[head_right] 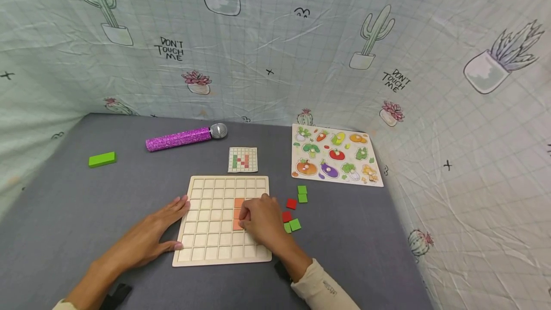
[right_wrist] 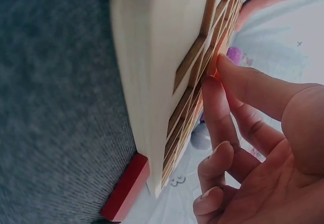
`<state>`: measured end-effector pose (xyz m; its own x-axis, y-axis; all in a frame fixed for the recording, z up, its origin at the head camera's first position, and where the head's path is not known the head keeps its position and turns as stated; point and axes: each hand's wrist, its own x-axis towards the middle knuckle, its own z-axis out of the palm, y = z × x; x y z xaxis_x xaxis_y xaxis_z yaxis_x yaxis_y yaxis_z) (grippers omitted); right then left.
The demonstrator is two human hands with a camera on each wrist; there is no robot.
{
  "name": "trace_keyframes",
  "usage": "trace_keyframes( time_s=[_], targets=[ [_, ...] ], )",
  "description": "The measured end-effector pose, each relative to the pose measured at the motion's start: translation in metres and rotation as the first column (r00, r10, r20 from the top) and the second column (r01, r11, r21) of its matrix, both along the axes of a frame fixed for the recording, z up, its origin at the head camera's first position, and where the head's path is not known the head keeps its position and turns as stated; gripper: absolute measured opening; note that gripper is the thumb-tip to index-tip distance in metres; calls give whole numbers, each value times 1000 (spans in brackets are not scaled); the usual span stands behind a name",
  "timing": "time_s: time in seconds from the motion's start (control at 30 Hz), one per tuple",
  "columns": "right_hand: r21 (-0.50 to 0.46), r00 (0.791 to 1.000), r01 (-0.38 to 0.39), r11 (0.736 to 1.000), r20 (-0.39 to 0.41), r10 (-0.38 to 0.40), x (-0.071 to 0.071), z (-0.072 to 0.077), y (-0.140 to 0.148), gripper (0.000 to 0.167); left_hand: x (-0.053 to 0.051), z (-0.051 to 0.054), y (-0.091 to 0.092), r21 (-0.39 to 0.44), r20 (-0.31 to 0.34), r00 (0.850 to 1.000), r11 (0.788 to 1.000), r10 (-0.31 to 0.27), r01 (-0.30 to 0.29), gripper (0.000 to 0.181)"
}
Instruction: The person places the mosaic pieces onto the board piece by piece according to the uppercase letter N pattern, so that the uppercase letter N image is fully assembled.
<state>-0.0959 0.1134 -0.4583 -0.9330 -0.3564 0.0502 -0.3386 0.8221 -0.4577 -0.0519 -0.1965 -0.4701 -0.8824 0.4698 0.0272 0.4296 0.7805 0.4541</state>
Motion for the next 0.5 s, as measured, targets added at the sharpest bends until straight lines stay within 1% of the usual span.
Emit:
trace_keyframes(
  time_s=[0.3, 0.5],
  targets=[
    [-10, 999, -4, 1000, 38, 5, -1, -1, 2, 21, -1, 0, 0, -5, 4, 1000, 1000, 2, -2, 96],
    [-17, 999, -14, 1000, 33, 15, 0, 0, 4, 18, -1, 0, -1, -6, 3, 1000, 1000, 1, -1, 96]
  ],
)
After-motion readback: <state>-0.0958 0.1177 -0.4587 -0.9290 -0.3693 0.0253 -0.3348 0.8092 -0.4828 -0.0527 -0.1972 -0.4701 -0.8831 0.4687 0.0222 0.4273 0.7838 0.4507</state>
